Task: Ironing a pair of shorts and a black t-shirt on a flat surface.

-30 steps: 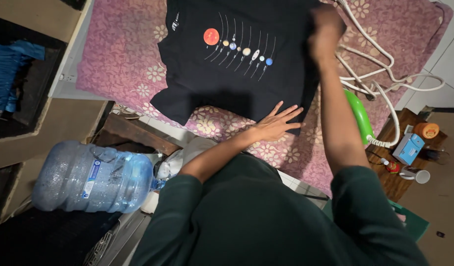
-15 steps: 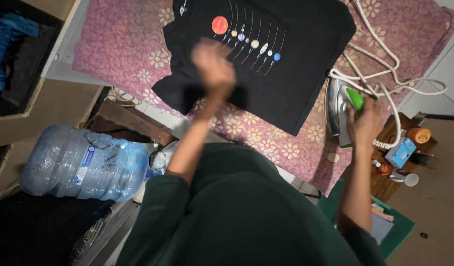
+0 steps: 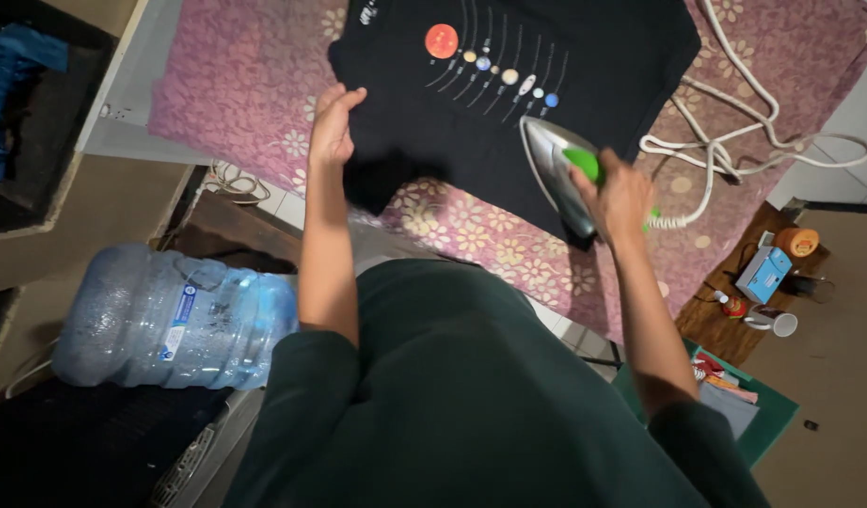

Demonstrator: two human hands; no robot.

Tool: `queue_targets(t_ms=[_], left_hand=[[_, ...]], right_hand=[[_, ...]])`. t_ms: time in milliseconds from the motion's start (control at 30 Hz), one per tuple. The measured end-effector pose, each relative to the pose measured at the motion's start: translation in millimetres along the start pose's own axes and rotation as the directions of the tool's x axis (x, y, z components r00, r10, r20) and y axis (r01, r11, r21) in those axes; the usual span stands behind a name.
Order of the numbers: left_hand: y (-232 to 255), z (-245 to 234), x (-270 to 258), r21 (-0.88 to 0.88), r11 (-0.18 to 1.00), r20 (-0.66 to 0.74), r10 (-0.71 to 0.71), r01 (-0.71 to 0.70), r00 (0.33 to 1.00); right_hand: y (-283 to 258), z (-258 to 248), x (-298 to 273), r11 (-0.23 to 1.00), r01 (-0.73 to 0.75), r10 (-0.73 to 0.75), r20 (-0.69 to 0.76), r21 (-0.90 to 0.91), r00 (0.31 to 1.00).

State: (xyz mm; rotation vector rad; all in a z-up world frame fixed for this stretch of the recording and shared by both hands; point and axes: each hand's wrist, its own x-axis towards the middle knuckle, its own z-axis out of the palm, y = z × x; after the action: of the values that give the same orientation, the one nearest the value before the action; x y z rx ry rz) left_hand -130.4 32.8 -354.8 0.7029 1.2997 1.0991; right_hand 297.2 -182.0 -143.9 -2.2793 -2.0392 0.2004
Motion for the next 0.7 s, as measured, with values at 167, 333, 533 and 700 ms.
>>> queue_targets(t_ms=[167,333,533,700], left_hand=[[73,-8,-25,-0.428,0.88,0.207,-0.127,0.207,0.97],[-19,-67,30,-0.137,0.932,0.168,0.357,-0.337,0.919],[87,-33,-45,0.459,0.881,-0.03,0.148,-0.118,0.989],[81,-44,-37,0.314,0.949,0.094,0.004,-0.033,0.996]], right_hand=[[-62,-8,41,0.974,0.225,-0.225,0.01,0.028,0.974],[-137,0,75,0.961,0.272,-0.269,-0.064,0.052,0.961],[-214,9,126,0.895,0.434,-0.421,-0.129,0.1,0.898],[-265,27,157,0.931,0.358,-0.341,-0.175,0.076,0.924]])
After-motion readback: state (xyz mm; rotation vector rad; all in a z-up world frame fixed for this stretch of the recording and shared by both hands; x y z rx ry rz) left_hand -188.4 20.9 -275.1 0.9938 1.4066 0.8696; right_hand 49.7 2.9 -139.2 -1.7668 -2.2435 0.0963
